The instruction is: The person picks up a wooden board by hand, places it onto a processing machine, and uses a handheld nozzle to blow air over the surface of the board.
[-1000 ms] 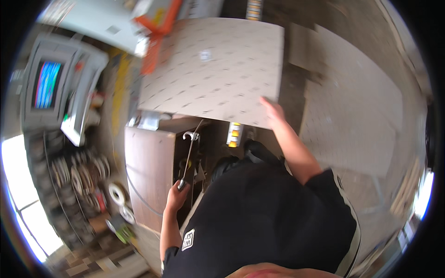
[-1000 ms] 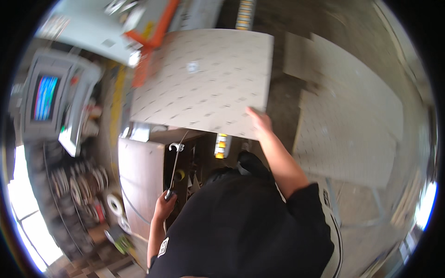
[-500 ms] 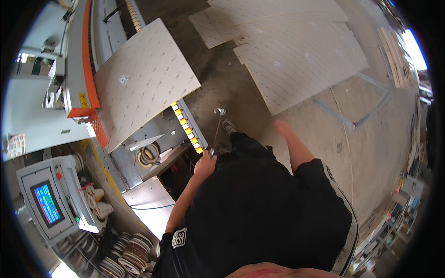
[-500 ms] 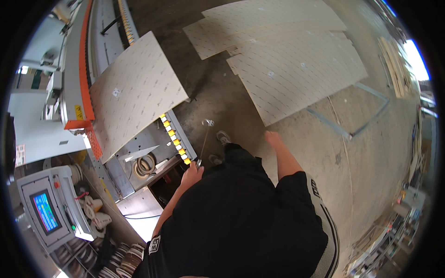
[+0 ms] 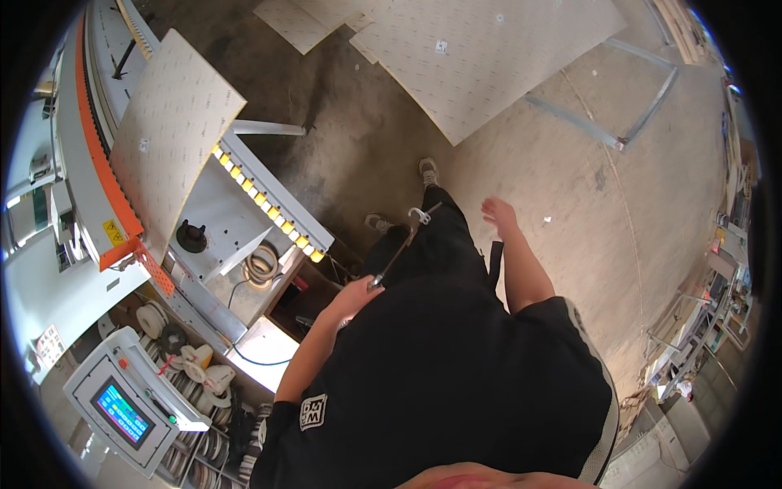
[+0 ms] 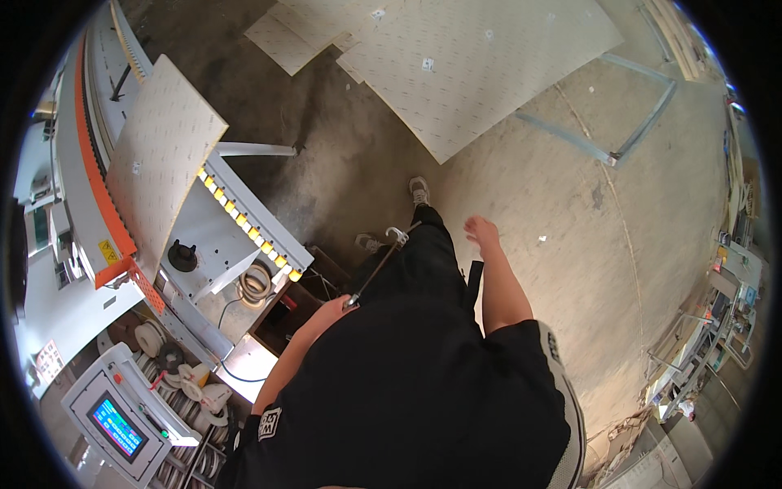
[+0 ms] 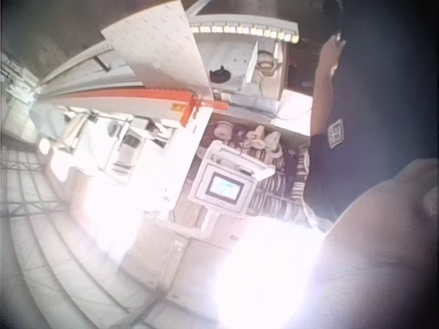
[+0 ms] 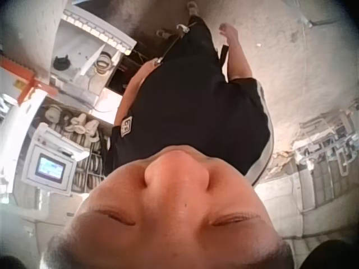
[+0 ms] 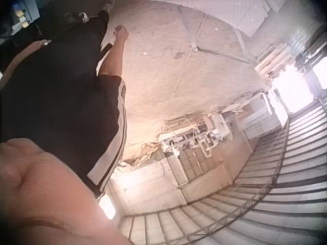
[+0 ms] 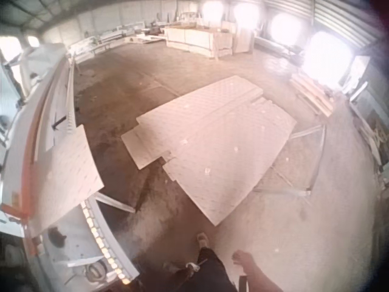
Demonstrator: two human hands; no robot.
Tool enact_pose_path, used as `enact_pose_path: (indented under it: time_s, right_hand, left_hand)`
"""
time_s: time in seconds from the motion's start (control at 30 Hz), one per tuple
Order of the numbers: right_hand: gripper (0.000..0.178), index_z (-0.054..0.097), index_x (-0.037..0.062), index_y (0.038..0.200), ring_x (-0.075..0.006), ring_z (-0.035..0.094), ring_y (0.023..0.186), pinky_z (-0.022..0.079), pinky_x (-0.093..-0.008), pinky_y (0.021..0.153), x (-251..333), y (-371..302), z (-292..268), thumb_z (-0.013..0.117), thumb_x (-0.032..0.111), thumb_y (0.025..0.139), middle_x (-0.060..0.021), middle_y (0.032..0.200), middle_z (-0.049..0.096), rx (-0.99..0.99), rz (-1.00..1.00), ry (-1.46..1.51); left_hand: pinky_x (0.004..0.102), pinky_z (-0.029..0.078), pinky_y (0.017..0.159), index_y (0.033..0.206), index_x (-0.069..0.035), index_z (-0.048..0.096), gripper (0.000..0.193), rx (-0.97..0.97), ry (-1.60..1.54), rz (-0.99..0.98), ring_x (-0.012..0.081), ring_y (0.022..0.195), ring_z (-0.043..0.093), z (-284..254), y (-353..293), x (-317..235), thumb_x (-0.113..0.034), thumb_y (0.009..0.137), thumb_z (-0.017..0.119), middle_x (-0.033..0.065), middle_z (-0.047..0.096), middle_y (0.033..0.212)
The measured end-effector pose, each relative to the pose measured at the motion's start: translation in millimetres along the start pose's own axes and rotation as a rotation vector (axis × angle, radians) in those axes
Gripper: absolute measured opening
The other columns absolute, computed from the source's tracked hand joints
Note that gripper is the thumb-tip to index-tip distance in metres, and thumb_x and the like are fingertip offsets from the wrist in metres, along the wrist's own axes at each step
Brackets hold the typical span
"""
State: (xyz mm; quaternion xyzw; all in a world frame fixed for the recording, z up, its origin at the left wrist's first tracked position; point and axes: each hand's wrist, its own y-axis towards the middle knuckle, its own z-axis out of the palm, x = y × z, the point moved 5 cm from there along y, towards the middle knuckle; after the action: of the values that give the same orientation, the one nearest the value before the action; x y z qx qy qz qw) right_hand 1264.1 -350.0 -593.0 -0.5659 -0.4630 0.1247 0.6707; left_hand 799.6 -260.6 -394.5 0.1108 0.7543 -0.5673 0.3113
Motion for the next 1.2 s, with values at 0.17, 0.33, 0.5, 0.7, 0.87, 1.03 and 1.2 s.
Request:
enact_pose_path:
  time_s: [0.17,0.33,0.5,0.7,0.87,1.03,1.2]
  right_hand:
    - [0.034,0.068,0.0068,0.110,-0.0200,0.067,0.088,0.055,-0.0379,0.075,39,102,77,0.059,0.037,0.098,-0.0063,0.100,0.069,0.012,-0.006,-0.288]
    - [0.032,0.066,0.0095,0.102,-0.0190,0.055,0.072,0.049,-0.0386,0.067,45,268,50,0.060,0.041,0.098,-0.0033,0.081,0.060,-0.186,-0.220,-0.403]
    - [0.028,0.061,0.0071,0.097,-0.0179,0.049,0.067,0.044,-0.0349,0.060,82,280,105,0.065,0.035,0.097,-0.0036,0.073,0.051,-0.195,0.013,0.004]
    - [0.021,0.060,0.0061,0.100,-0.0160,0.050,0.070,0.046,-0.0323,0.059,62,282,154,0.067,0.025,0.096,-0.0031,0.080,0.052,-0.327,0.096,0.153]
    - [0.039,0.061,0.0081,0.123,-0.0205,0.059,0.107,0.045,-0.0438,0.098,14,267,172,0.068,0.033,0.095,-0.0063,0.114,0.063,-0.113,0.369,0.347]
    - [0.064,0.052,0.0147,0.144,-0.0207,0.038,0.146,0.022,-0.0486,0.122,38,256,176,0.073,0.045,0.092,-0.0015,0.145,0.055,-0.019,0.377,0.616]
    - [0.055,0.055,0.0092,0.139,-0.0193,0.057,0.128,0.046,-0.0385,0.108,74,216,152,0.073,0.038,0.096,-0.0021,0.131,0.064,0.202,0.133,0.706]
  left_hand:
    - [0.0413,0.049,0.080,0.105,-0.004,0.059,0.033,0.121,-0.184,-0.116,0.0311,0.086,0.065,29,16,-2,-0.035,0.100,0.067,0.0154,0.065,0.088]
    - [0.0266,0.043,0.056,0.107,-0.012,0.058,0.022,-0.020,-0.786,-0.440,0.0086,0.065,0.053,52,66,-40,-0.032,0.102,0.065,-0.0006,0.053,0.075]
    - [0.0238,0.035,0.041,0.112,-0.012,0.057,0.013,-0.108,-0.844,-0.567,0.0063,0.047,0.042,53,117,-69,-0.022,0.103,0.061,-0.0019,0.049,0.069]
    - [0.0233,0.037,0.045,0.109,-0.015,0.058,0.014,-0.178,-0.866,-0.590,0.0054,0.052,0.045,29,141,-76,-0.026,0.102,0.063,-0.0044,0.050,0.070]
    - [0.0233,0.036,0.045,0.112,-0.014,0.058,0.017,-0.226,-0.810,-0.515,0.0055,0.051,0.044,13,158,-74,-0.026,0.102,0.064,-0.0039,0.050,0.070]
    - [0.0234,0.034,0.044,0.116,-0.012,0.057,0.020,-0.267,-0.664,-0.425,0.0058,0.050,0.042,1,166,-75,-0.023,0.102,0.064,-0.0038,0.049,0.070]
    - [0.0233,0.034,0.043,0.114,-0.010,0.056,0.018,-0.283,-0.815,-0.460,0.0059,0.049,0.041,-6,150,-97,-0.023,0.103,0.063,-0.0032,0.047,0.069]
